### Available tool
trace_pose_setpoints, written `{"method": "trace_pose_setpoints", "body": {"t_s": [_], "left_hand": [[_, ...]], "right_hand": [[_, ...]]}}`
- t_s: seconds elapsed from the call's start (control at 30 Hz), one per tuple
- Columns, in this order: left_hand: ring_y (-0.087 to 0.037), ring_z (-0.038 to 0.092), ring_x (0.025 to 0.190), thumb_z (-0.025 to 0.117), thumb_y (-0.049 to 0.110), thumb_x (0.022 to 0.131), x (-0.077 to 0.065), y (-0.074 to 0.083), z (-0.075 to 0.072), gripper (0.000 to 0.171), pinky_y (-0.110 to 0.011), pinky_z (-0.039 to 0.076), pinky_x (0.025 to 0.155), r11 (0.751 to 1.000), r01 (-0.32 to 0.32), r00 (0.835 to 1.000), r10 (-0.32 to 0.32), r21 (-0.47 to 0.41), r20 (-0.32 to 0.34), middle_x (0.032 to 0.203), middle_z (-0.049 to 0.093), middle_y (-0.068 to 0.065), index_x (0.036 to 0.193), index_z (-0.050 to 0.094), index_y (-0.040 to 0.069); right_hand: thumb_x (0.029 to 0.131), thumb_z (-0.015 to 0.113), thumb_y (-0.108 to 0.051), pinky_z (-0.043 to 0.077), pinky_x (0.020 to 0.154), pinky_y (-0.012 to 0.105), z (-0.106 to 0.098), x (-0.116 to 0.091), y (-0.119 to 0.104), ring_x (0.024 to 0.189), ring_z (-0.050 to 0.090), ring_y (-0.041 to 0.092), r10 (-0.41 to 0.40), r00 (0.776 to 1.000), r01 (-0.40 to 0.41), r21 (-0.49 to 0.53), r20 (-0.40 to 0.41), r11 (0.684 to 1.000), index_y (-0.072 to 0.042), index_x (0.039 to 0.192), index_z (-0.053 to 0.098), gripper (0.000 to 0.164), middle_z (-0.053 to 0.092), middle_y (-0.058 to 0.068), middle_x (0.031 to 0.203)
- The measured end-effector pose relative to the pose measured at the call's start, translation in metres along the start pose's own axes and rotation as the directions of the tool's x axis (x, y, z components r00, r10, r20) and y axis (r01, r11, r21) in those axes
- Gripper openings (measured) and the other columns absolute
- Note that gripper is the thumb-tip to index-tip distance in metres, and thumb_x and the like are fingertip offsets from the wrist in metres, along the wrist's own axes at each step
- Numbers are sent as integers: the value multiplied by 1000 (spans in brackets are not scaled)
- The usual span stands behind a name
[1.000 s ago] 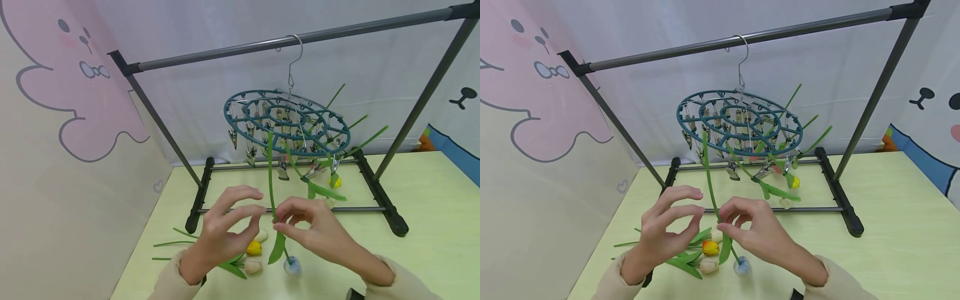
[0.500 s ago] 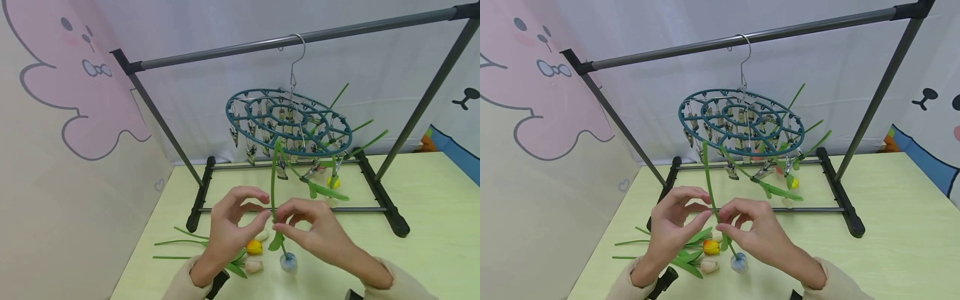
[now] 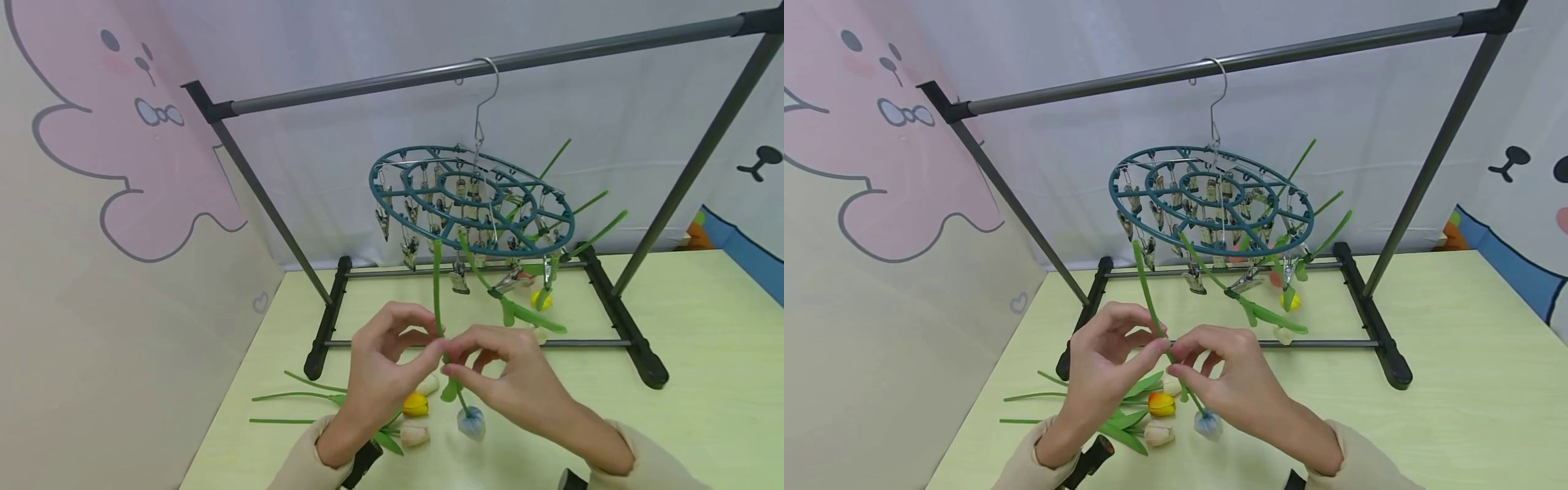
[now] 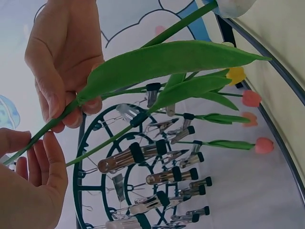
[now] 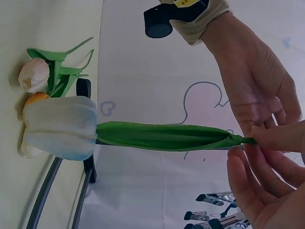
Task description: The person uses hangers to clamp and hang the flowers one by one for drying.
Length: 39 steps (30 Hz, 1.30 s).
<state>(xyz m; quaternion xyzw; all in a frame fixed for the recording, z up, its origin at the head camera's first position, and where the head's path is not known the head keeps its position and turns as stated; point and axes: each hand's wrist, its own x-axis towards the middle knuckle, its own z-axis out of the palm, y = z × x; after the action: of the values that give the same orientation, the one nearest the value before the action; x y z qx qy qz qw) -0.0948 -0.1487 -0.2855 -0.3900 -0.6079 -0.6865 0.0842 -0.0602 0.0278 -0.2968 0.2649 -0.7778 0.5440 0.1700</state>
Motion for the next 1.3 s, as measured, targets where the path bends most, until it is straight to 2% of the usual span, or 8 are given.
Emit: {"method": "trace_pose_setpoints", "body": {"t_s": [0.13,0.27,0.4,0.67,0.93,1.17,1.23,1.3], "left_hand": [[-24,61,83,65,-12,82,1,1,-3,23,-40,57,76,1000,19,1000,-19,7,-21,95,57,-19,102,57,-4],[-24,62,83,67,-12,80,3,2,-6,25,-41,56,77,999,38,998,-38,11,-47,97,57,-19,101,57,-3],[-24,63,82,67,-12,79,3,1,-8,25,-41,56,76,999,35,998,-34,11,-57,96,57,-19,100,57,-3],[-24,62,82,67,-13,78,4,-2,-11,25,-41,57,74,999,32,997,-32,6,-67,94,57,-19,99,57,-4],[-24,63,82,68,-11,79,5,-6,-15,23,-39,57,75,998,41,996,-38,41,-74,95,58,-17,99,58,-2],[-24,62,84,68,-9,80,4,-8,-16,23,-39,57,76,997,67,995,-64,42,-74,97,58,-16,100,58,-1],[-24,62,84,68,-9,81,4,-9,-15,23,-39,57,76,996,78,994,-74,41,-75,97,58,-15,100,58,0],[-24,62,84,68,-8,81,4,-9,-15,23,-39,56,77,996,84,994,-81,40,-76,97,58,-15,100,58,0]], "right_hand": [[77,76,0,54,55,24,-3,4,-1,77,61,10,-14,1000,15,-67,17,998,-17,100,67,29,66,-6,93],[75,76,3,54,57,22,-7,8,-4,87,62,12,43,999,-42,-177,3,983,-15,109,64,41,63,-6,105],[75,76,3,54,56,20,-11,11,-7,89,66,15,66,997,-74,-293,-40,953,-9,122,60,50,63,2,116],[74,78,-1,51,53,20,-13,10,-5,95,65,23,-1,993,-54,-483,-114,874,-2,134,50,67,58,12,127],[74,78,-9,51,51,29,-10,6,-1,65,62,21,-53,989,-47,-631,-138,775,-1,140,42,76,52,16,135],[77,71,-9,27,33,17,-10,9,5,43,47,15,-219,963,40,-723,-156,690,0,143,36,76,56,20,128],[78,70,-9,29,33,17,-10,12,8,49,56,19,-239,956,43,-725,-170,687,3,141,39,71,58,21,125],[79,70,-7,30,33,18,-11,16,10,55,61,20,-225,956,30,-701,-189,712,5,137,43,65,59,21,122]]}}
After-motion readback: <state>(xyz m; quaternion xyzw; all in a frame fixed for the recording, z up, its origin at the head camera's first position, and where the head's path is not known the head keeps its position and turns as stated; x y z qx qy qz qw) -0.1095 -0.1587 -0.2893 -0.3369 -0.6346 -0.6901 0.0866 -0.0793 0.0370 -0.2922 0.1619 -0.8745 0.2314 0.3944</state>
